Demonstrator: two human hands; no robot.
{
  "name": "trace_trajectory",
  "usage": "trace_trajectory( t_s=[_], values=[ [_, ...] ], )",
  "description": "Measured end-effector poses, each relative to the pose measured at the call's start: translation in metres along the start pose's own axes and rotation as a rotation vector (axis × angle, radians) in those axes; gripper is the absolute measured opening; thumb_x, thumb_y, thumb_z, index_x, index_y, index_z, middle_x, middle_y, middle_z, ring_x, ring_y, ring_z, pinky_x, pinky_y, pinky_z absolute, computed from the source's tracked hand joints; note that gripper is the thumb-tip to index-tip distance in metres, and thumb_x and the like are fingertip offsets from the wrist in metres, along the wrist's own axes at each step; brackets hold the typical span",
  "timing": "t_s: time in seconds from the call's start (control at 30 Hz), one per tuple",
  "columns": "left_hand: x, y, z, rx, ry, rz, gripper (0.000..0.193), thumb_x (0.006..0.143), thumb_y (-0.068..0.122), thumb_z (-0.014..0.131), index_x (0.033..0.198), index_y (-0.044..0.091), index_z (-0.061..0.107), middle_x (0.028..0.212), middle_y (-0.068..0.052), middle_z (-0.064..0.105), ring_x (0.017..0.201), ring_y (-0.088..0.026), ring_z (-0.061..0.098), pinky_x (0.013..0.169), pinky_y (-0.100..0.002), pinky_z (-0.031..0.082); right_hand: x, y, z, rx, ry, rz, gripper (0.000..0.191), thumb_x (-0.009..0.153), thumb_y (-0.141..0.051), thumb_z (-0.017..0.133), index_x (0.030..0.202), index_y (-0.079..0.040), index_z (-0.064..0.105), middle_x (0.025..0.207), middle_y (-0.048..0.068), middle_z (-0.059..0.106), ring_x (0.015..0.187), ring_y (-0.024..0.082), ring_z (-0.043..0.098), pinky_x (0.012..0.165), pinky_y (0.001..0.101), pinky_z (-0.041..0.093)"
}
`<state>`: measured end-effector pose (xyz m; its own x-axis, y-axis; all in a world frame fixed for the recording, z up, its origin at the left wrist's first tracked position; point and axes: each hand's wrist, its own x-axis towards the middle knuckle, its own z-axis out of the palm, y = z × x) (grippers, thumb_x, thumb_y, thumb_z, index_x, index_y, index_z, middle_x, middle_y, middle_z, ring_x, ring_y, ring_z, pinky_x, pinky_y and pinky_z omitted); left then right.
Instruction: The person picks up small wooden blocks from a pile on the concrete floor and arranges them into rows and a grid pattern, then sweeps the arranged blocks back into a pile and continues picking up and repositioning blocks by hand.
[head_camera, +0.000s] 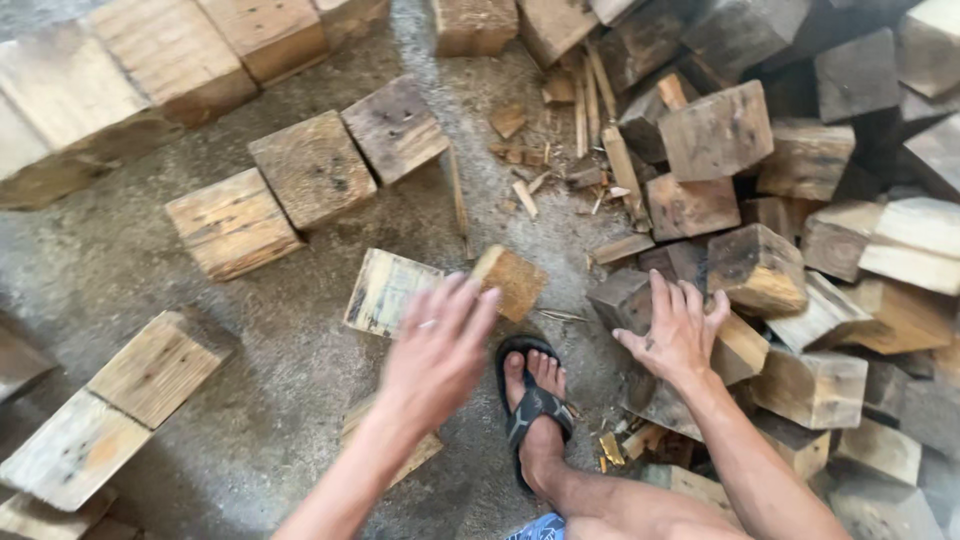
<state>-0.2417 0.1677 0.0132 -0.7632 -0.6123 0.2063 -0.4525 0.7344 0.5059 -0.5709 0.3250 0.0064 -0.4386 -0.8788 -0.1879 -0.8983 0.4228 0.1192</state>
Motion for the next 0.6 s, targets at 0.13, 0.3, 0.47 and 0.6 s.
trace_trajectory(
  t_s=[0.13, 0.3, 0.47, 0.6],
  values=[
    [0.063, 0.012, 0.055, 0.209, 0.028, 0.046, 0.079, 0.073, 0.017, 0.07, 0.148, 0.008, 0.046, 0.152, -0.015, 0.047, 0.143, -0.032, 0.041, 0.12, -0.053, 0.022, 0.0, -0.023, -0.003, 0.199, 0.08, -0.059, 0.101, 0.048, -0.035, 0.087, 0.138, -0.007, 0.049, 0.135, 0.013, 0.059, 0.13, 0.03, 0.055, 0.116, 0.0666, 0.019],
    [0.073, -0.006, 0.065, 0.296, -0.347, -0.021, 0.076, 0.073, 0.014, 0.075, 0.143, 0.004, 0.047, 0.138, -0.014, 0.053, 0.132, -0.032, 0.048, 0.117, -0.055, 0.026, 0.016, -0.075, 0.005, 0.634, -0.005, -0.192, 0.096, 0.056, -0.031, 0.079, 0.143, -0.003, 0.048, 0.138, 0.021, 0.055, 0.129, 0.037, 0.053, 0.113, 0.0461, 0.042],
    [0.058, -0.021, 0.053, 0.223, -0.129, -0.099, 0.078, 0.07, 0.014, 0.08, 0.143, 0.009, 0.051, 0.135, -0.011, 0.056, 0.123, -0.032, 0.055, 0.111, -0.053, 0.033, 0.037, -0.101, 0.034, 0.608, 0.109, -0.437, 0.096, 0.056, -0.022, 0.079, 0.145, -0.004, 0.05, 0.146, 0.019, 0.056, 0.139, 0.04, 0.049, 0.122, 0.0478, 0.035],
    [0.06, -0.025, 0.05, 0.195, -0.14, -0.067, 0.088, 0.064, 0.018, 0.086, 0.144, 0.011, 0.05, 0.135, -0.011, 0.056, 0.124, -0.032, 0.055, 0.107, -0.05, 0.035, 0.042, -0.094, 0.036, 0.672, 0.138, -0.478, 0.094, 0.057, -0.019, 0.078, 0.145, -0.002, 0.049, 0.147, 0.02, 0.055, 0.14, 0.041, 0.048, 0.122, 0.0474, 0.035]
  ],
)
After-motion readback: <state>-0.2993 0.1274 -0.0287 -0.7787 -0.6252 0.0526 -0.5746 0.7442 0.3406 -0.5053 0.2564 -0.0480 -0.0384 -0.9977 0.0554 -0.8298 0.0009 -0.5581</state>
